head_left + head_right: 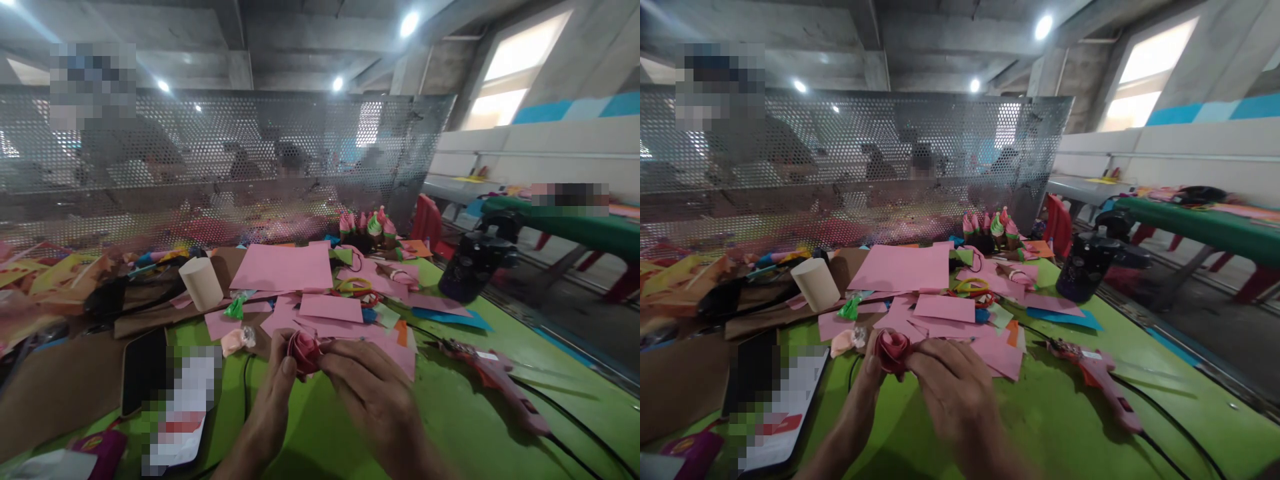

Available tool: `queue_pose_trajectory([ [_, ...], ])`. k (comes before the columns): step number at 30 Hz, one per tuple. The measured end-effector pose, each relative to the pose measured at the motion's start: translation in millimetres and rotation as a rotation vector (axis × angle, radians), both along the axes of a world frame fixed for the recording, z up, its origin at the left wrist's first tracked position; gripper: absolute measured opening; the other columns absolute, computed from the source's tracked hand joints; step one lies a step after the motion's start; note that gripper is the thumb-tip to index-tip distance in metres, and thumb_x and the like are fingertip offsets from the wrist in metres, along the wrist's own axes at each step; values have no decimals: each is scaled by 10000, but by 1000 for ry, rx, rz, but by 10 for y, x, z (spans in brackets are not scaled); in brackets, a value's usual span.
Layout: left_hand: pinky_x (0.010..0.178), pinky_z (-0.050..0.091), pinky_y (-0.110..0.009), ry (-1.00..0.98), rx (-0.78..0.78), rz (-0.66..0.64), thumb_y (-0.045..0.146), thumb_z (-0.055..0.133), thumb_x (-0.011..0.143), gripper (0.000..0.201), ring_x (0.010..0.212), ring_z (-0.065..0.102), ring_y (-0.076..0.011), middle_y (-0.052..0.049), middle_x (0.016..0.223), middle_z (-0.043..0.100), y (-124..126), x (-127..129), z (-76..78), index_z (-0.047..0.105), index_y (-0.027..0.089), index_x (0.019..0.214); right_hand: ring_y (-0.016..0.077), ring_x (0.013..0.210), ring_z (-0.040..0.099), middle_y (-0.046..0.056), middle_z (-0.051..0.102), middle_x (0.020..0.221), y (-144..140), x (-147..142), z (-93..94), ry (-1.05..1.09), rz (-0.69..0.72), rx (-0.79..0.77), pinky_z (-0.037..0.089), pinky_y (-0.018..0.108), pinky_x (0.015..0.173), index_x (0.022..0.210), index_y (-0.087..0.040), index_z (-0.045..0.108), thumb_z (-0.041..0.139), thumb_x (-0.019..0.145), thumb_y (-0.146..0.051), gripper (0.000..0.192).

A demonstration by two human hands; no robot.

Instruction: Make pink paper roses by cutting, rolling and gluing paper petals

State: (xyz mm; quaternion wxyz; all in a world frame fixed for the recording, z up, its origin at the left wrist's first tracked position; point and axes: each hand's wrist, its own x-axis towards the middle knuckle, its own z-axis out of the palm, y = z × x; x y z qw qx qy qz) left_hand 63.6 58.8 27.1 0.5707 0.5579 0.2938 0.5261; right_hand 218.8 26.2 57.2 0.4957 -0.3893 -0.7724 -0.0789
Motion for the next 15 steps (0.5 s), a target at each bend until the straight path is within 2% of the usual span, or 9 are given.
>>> queue_pose_trajectory([
  [10, 747, 458, -355, 23, -37, -17, 713, 504, 794, 535, 804, 526, -223, -56, 846, 571, 7, -9, 13, 569, 203, 941, 182, 864, 646, 55, 714, 954, 12, 16, -20, -9, -6, -19, 528, 309, 746, 1011, -187, 683, 583, 860, -22, 245],
  [15, 750, 470, -350, 29, -31, 3, 705, 489, 812, 533, 819, 531, -217, -62, 888, 587, 15, 1, -21, 567, 199, 963, 182, 817, 651, 50, 713, 904, 19, 11, 4, -10, -31, -15, 534, 306, 703, 975, -191, 700, 580, 873, -61, 205],
])
